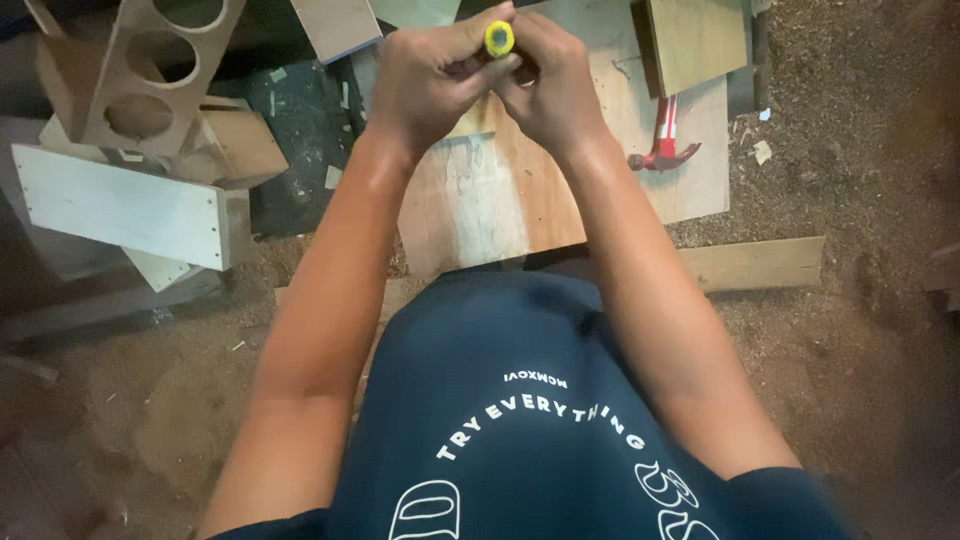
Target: The person assembles small wooden boxes by aligning pre-cut pieces and securing them with nails. They use a hammer to drive nails into the joints and a chisel to adjust or remove nails as needed. The person repeatedly checks alignment and tightens joints throughout the process.
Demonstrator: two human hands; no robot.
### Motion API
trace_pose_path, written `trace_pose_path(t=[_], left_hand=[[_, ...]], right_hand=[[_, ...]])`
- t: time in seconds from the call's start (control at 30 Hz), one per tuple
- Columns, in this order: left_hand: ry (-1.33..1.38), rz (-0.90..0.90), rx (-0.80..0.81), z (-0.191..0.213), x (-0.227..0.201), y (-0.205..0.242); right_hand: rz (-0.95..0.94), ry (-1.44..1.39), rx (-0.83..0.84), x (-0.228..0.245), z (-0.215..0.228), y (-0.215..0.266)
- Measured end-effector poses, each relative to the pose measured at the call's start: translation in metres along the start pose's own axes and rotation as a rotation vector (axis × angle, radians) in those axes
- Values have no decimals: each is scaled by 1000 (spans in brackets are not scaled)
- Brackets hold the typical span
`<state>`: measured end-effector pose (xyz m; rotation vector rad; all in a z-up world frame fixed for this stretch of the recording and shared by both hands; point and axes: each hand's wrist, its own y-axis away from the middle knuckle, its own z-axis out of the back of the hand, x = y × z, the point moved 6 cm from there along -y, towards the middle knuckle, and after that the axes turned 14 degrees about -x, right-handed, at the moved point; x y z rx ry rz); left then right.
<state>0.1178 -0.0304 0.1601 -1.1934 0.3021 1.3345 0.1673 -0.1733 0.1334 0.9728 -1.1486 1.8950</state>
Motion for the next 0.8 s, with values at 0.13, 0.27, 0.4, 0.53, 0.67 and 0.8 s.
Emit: trace_pose_path(t=[0.13, 0.27, 0.4, 0.53, 0.67, 0.8], left_hand=[[18, 97, 20, 0, 7, 2], [8, 73, -16, -1, 7, 2], [-86, 39, -3, 0, 7, -1], [-84, 30, -11, 3, 6, -7], [13, 62, 10, 4, 3, -8], [-43, 35, -14, 2, -3, -12]], right_hand=[[5, -14, -15, 2, -1, -1], [77, 82, -27, 6, -1, -7], [-14, 41, -6, 1, -3, -5], [37, 161, -43, -18, 23, 24], [-552, 577, -194, -100, 91, 84], [-634, 1064, -194, -145, 135, 122]])
